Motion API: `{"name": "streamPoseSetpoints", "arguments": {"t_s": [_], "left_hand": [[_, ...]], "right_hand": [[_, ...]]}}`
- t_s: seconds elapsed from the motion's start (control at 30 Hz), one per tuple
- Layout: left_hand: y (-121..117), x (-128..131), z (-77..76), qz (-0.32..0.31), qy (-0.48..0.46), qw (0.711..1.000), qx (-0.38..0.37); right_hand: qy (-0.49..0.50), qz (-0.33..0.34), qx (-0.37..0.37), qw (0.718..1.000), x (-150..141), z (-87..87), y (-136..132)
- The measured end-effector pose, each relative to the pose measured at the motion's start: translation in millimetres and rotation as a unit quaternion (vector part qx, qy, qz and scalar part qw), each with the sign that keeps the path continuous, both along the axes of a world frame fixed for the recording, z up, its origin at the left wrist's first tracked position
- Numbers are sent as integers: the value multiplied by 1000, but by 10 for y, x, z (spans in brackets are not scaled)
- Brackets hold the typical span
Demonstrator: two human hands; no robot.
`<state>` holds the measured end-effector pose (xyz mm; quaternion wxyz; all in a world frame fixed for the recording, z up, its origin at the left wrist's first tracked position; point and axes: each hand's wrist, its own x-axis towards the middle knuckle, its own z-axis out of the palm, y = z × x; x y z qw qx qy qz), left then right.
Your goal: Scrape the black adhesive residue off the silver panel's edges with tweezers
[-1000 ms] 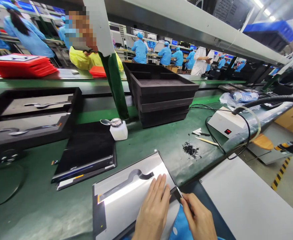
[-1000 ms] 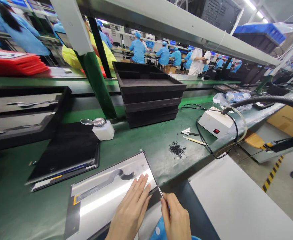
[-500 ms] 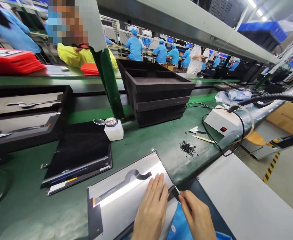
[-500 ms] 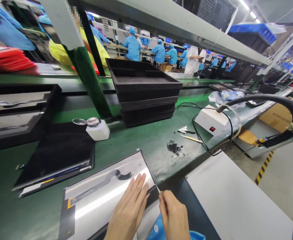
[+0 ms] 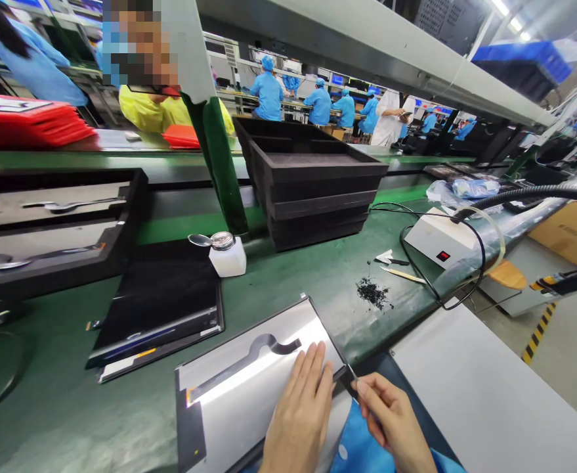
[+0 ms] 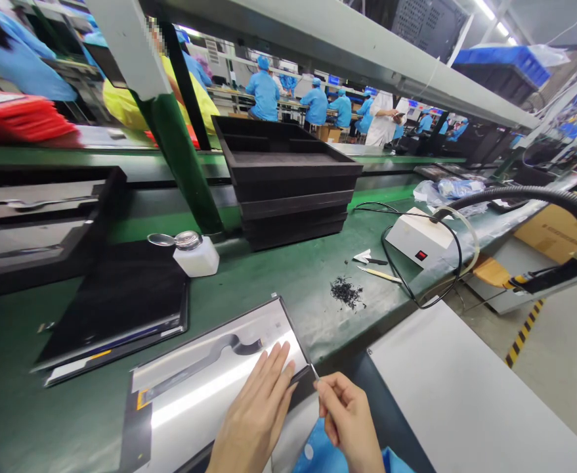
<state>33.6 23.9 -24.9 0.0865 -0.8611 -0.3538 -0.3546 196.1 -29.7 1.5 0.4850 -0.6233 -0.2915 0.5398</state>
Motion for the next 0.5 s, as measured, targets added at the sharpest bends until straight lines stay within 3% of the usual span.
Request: {"name": "streamPoseSetpoints", "arguments": {"t_s": [0.07,0.2,0.37,0.5], "left_hand": [[-1,5,-12,-2,-5,1000,-4],[-7,3,-23,-7,-8,1000,-9],[-13,-3,-16,-5,-5,1000,-15],[-15,-2,-7,-6,-3,1000,-13]], "right_hand": [[-135,10,41,990,-22,-21,-53],[-325,12,104,940,-55,-93,-144],[-429,33,169,887,-55,-125,-169],[-446,33,178,877,-65,-100,-166]]}}
